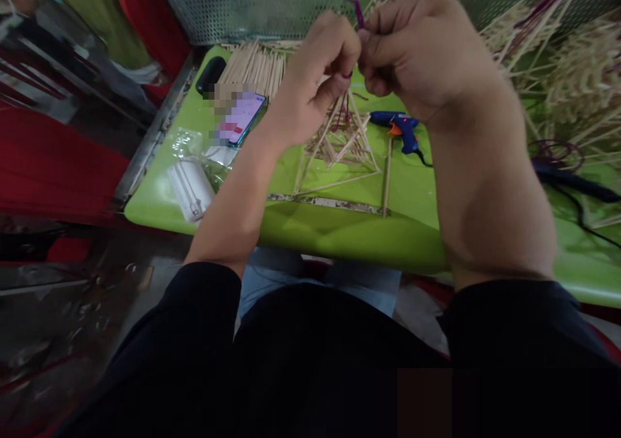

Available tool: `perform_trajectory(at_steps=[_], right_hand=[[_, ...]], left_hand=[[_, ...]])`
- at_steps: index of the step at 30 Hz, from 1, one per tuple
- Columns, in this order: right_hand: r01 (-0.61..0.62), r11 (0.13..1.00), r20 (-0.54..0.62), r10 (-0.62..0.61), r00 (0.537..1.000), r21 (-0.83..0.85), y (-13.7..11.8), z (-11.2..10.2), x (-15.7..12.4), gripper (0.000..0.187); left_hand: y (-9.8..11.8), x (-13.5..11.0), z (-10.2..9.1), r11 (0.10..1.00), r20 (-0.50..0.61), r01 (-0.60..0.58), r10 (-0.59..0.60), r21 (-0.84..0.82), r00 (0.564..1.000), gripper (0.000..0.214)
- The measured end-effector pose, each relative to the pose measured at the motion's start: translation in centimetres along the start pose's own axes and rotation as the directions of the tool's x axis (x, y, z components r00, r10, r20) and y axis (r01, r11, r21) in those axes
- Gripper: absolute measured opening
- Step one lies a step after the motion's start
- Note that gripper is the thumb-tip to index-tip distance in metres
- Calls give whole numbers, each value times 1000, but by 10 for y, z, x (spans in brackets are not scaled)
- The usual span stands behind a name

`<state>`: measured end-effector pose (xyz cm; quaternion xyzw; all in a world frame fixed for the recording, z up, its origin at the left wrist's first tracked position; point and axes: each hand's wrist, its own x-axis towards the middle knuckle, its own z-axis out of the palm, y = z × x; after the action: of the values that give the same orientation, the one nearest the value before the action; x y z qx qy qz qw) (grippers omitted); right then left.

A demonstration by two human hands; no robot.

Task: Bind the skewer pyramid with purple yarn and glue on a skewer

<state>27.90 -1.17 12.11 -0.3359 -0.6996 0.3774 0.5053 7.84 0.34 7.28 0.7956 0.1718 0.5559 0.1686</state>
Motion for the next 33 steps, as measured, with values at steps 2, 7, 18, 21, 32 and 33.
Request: perform_trajectory(at_steps=[2, 7, 18, 21, 32, 33], right_hand=[[-46, 999, 26, 46, 999, 21, 1, 3, -2, 83], [-64, 997, 83, 60, 995, 45, 5, -2, 4, 70], [377, 919, -142, -390, 910, -114, 35, 9, 27, 47], [441, 884, -122, -460, 880, -153, 30, 13, 22, 46], [334, 907, -255, -396, 882, -255, 42, 32, 24, 54], [317, 910, -266, -386, 883, -267, 41, 32, 24, 54]], left_hand=[[9, -5, 0, 995, -13, -17, 18, 99, 1000, 29], [26, -12, 1, 952, -64, -82, 105, 293, 992, 22], [44, -14, 4, 956, -101, 27, 3, 293, 995, 39], [36, -12, 7, 955, -124, 52, -16, 293, 992, 45], [1, -18, 11, 957, -269, -85, 163, 278, 949, 24], [-4, -19, 7, 937, -254, -139, 226, 321, 940, 23]])
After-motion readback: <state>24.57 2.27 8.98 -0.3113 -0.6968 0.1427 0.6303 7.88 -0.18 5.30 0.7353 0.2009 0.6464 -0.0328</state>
